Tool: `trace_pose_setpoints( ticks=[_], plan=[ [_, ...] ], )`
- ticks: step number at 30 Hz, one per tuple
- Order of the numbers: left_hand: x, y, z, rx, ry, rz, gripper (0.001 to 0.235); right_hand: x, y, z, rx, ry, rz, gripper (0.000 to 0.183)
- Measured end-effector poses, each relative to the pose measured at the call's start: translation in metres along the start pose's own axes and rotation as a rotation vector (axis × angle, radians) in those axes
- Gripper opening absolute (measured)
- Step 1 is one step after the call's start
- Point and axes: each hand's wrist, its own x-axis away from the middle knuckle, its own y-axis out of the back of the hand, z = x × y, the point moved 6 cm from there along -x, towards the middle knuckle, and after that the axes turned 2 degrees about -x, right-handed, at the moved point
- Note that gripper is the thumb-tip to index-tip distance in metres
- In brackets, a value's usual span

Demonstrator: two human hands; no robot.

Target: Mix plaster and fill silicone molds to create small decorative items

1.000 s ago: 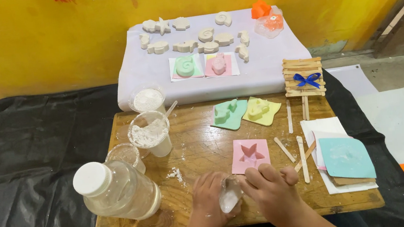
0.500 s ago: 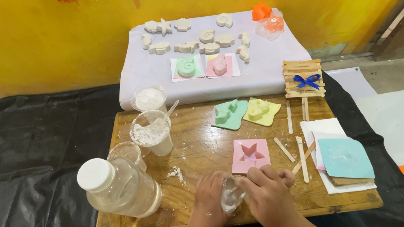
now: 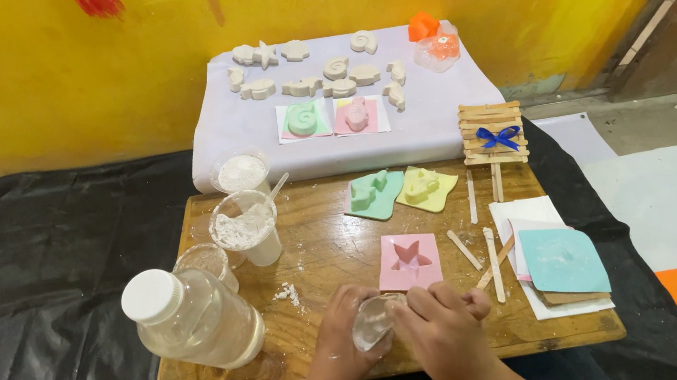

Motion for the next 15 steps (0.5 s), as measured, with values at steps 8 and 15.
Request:
trace_pose_setpoints(
  ticks=[8,15],
  plan=[
    [0.001,0.006,-0.015,0.144,0.013,-0.084,0.053,0.007,-0.005,-0.011,-0.217,0.092,0.111,0.023],
    [-0.004,-0.002,-0.011,0.129,0.123,-0.147,0.068,-0.015,0.010,-0.028,-0.035,0.075,0.012,0.035]
  ],
)
